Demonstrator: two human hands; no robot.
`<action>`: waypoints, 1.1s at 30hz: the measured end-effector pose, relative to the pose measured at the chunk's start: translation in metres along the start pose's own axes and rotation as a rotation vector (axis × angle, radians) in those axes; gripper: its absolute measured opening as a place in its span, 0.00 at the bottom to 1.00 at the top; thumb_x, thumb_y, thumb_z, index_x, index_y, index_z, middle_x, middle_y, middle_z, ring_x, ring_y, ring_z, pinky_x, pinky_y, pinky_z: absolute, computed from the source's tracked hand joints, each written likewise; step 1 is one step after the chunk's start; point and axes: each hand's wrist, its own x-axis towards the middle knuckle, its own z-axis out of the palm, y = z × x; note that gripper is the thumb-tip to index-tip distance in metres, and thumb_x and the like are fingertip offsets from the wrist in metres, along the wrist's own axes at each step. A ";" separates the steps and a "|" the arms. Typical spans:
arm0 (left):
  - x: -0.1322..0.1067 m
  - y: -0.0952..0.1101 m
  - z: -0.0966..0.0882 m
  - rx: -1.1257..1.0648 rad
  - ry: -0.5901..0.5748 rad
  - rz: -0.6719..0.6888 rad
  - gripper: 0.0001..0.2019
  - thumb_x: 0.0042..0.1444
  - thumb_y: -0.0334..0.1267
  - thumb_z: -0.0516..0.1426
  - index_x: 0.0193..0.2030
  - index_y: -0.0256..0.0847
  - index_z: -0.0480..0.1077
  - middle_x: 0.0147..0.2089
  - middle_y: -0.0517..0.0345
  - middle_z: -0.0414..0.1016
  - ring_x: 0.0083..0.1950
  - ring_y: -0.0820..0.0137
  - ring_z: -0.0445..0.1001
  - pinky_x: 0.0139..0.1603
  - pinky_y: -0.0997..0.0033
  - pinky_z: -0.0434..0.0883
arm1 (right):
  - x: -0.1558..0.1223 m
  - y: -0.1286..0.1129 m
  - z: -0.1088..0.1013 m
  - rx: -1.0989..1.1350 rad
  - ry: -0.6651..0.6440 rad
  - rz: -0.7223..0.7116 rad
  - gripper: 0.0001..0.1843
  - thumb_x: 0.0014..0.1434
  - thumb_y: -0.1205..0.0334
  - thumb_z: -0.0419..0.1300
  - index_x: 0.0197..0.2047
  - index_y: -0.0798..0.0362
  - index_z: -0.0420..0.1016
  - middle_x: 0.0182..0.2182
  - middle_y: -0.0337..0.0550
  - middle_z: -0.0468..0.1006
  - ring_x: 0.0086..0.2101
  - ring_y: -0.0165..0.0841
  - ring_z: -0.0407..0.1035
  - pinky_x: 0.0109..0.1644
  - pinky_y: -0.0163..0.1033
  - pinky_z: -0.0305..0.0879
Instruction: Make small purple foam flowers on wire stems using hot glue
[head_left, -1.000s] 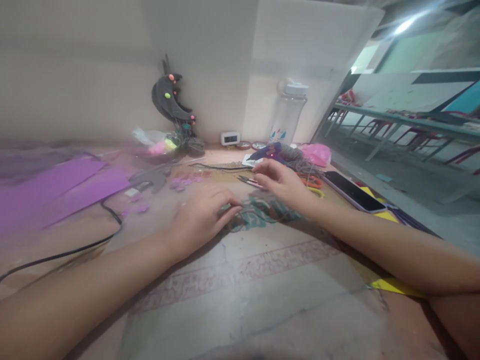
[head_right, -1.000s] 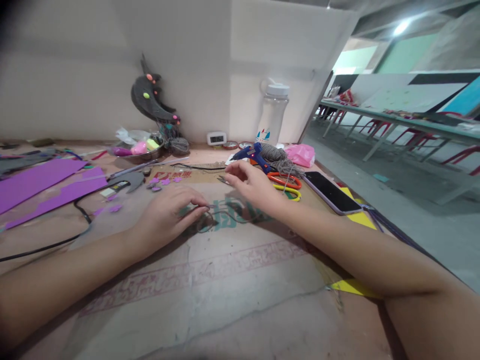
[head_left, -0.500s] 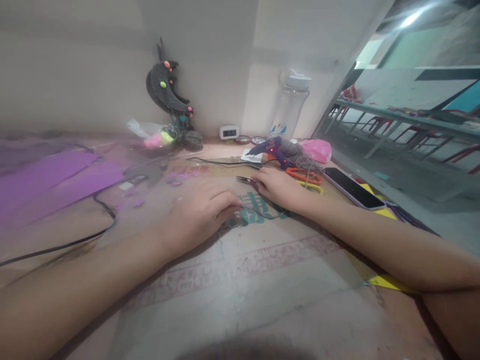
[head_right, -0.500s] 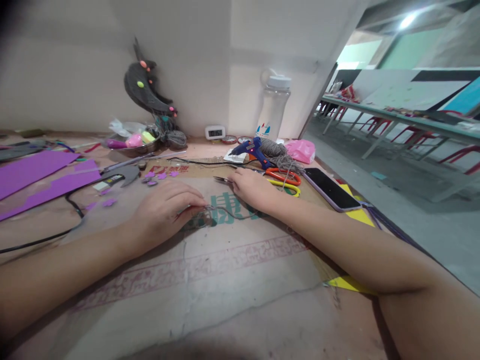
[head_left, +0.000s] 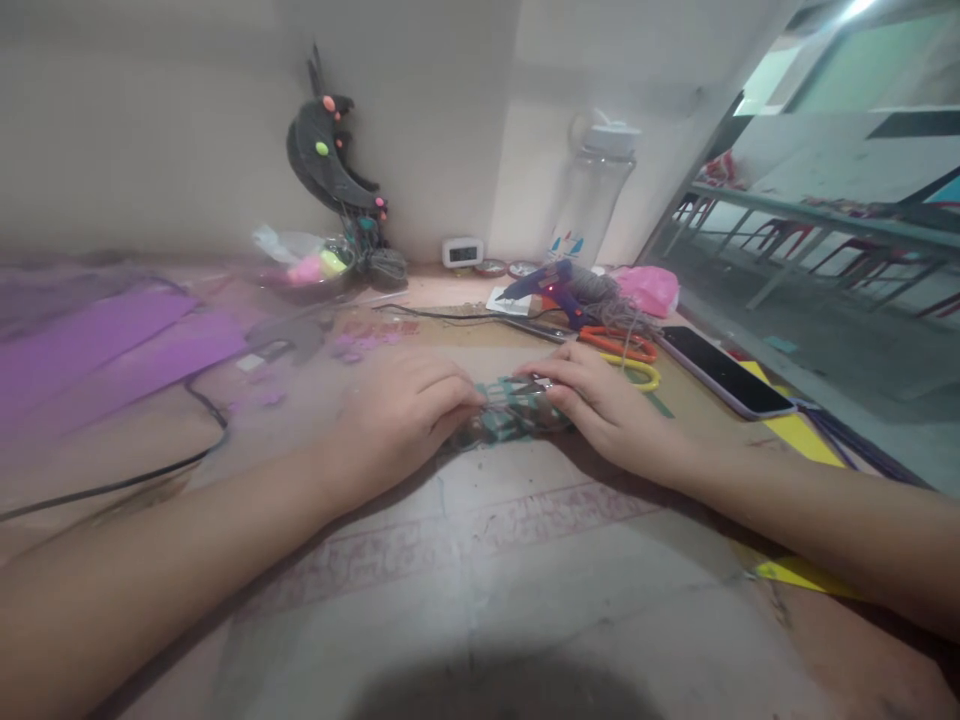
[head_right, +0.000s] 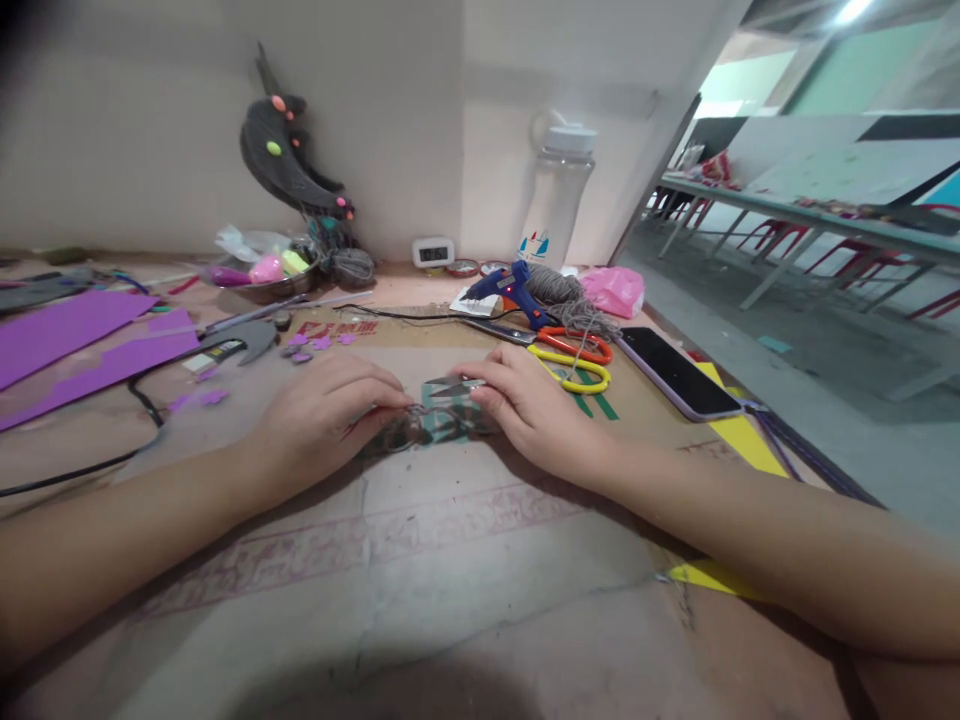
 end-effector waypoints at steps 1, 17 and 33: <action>0.000 0.000 0.000 0.008 -0.004 0.005 0.06 0.65 0.36 0.55 0.40 0.41 0.73 0.38 0.55 0.80 0.41 0.66 0.74 0.43 0.63 0.68 | 0.001 0.000 0.001 0.000 0.002 0.000 0.18 0.70 0.58 0.48 0.55 0.51 0.74 0.42 0.50 0.72 0.45 0.40 0.67 0.51 0.48 0.65; 0.000 -0.003 -0.001 0.075 -0.029 0.081 0.05 0.65 0.36 0.55 0.40 0.40 0.72 0.37 0.55 0.79 0.39 0.65 0.74 0.42 0.63 0.66 | 0.004 -0.001 0.005 -0.044 -0.069 -0.087 0.19 0.70 0.55 0.49 0.52 0.54 0.76 0.38 0.49 0.74 0.40 0.39 0.67 0.45 0.44 0.64; 0.000 -0.003 0.001 0.072 -0.019 0.099 0.05 0.65 0.36 0.56 0.40 0.40 0.73 0.37 0.56 0.79 0.39 0.65 0.74 0.41 0.64 0.66 | 0.005 -0.002 0.005 -0.072 -0.044 -0.143 0.17 0.70 0.59 0.51 0.49 0.57 0.78 0.34 0.48 0.73 0.36 0.37 0.66 0.41 0.42 0.62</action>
